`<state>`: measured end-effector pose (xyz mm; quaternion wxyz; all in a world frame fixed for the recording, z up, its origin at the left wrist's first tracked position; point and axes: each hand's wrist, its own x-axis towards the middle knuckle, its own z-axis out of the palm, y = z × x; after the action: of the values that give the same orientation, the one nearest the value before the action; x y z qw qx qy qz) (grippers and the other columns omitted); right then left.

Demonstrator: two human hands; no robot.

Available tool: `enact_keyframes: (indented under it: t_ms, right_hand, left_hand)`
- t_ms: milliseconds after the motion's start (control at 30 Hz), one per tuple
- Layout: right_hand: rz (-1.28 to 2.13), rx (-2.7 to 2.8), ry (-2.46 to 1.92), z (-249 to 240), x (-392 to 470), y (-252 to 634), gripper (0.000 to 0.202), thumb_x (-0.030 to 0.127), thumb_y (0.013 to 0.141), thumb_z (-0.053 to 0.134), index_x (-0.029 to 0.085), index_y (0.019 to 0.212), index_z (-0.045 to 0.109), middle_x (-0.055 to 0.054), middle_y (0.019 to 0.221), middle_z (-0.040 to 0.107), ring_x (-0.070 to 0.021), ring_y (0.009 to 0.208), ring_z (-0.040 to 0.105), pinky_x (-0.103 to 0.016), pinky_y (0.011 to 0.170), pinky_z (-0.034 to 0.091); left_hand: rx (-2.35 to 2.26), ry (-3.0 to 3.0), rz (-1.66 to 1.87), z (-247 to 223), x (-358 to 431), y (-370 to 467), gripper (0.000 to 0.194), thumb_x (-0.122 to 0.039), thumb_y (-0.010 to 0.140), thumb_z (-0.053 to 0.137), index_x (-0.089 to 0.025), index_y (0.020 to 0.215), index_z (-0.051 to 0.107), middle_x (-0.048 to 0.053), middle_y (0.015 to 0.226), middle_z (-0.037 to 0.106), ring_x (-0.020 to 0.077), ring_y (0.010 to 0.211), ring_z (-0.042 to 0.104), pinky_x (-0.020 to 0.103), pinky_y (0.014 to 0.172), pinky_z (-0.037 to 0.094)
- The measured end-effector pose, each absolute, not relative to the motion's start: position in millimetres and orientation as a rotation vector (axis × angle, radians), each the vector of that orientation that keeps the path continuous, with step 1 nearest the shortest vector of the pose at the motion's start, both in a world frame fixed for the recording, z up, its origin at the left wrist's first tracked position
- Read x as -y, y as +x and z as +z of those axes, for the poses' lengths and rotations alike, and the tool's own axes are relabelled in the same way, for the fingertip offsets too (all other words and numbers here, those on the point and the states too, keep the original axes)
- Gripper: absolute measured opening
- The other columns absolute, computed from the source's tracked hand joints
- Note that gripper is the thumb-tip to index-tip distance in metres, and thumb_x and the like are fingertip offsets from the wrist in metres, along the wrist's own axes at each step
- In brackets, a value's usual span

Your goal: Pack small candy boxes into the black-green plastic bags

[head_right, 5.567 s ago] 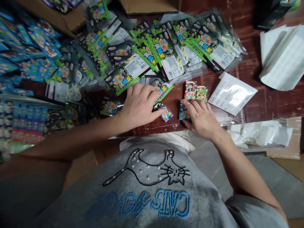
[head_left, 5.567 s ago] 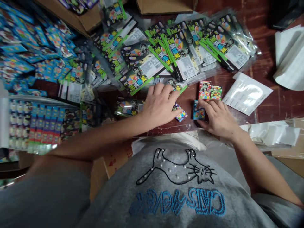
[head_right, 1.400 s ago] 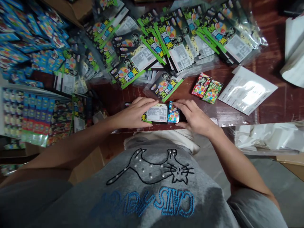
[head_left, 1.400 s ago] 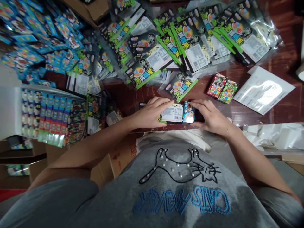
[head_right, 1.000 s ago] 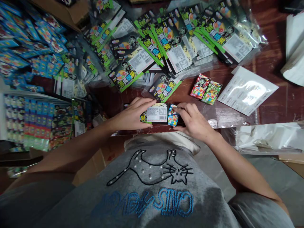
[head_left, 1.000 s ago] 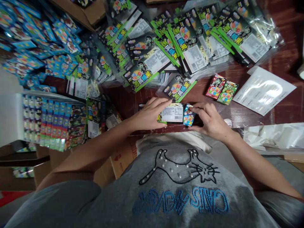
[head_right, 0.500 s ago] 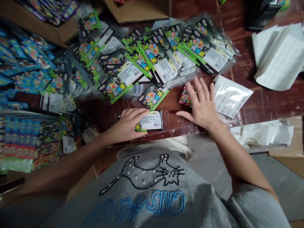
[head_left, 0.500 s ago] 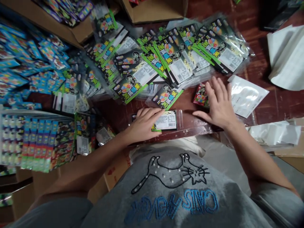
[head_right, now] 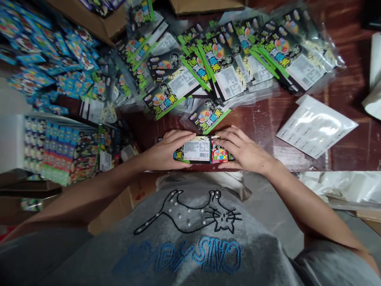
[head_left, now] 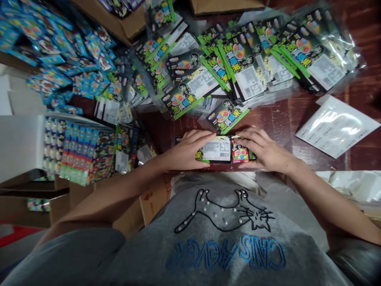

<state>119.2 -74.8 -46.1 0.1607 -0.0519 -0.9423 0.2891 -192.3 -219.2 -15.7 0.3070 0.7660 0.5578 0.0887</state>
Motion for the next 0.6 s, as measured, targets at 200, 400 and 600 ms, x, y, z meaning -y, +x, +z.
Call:
enact_keyframes:
  t_ms: [200,400,600]
  right_hand:
    - [0.789,2.738,-0.259,-57.8,84.9,110.6,0.1,0.072,0.094,0.065,0.02,0.172,0.03,-0.023,0.166,0.051,-0.0435,0.157,0.044,-0.074,0.131,0.032]
    - [0.82,2.712,-0.572,-46.1,69.3,154.1,0.118,0.078,0.085,0.075,0.032,0.176,0.017,-0.017,0.174,0.042,-0.0509,0.16,0.037,-0.085,0.13,0.005]
    - [0.915,2.652,-0.481,-52.8,67.6,148.2,0.079,0.059,0.092,0.077,0.032,0.161,0.049,-0.011,0.148,0.068,-0.0383,0.141,0.061,-0.076,0.136,-0.001]
  left_hand:
    - [-1.579,2.053,0.256,-27.3,223.7,-175.8,0.095,-0.045,0.087,0.082,-0.019,0.167,0.04,0.017,0.16,0.053,0.0375,0.142,0.05,0.052,0.123,0.039]
    - [-1.574,2.062,0.278,-28.8,225.7,-174.0,0.094,-0.043,0.088,0.081,-0.022,0.169,0.037,0.016,0.161,0.052,0.0382,0.143,0.049,0.052,0.123,0.038]
    - [-1.56,2.058,0.302,-28.4,222.4,-165.8,0.095,-0.04,0.086,0.082,-0.021,0.168,0.038,0.017,0.16,0.053,0.0376,0.142,0.05,0.053,0.123,0.039]
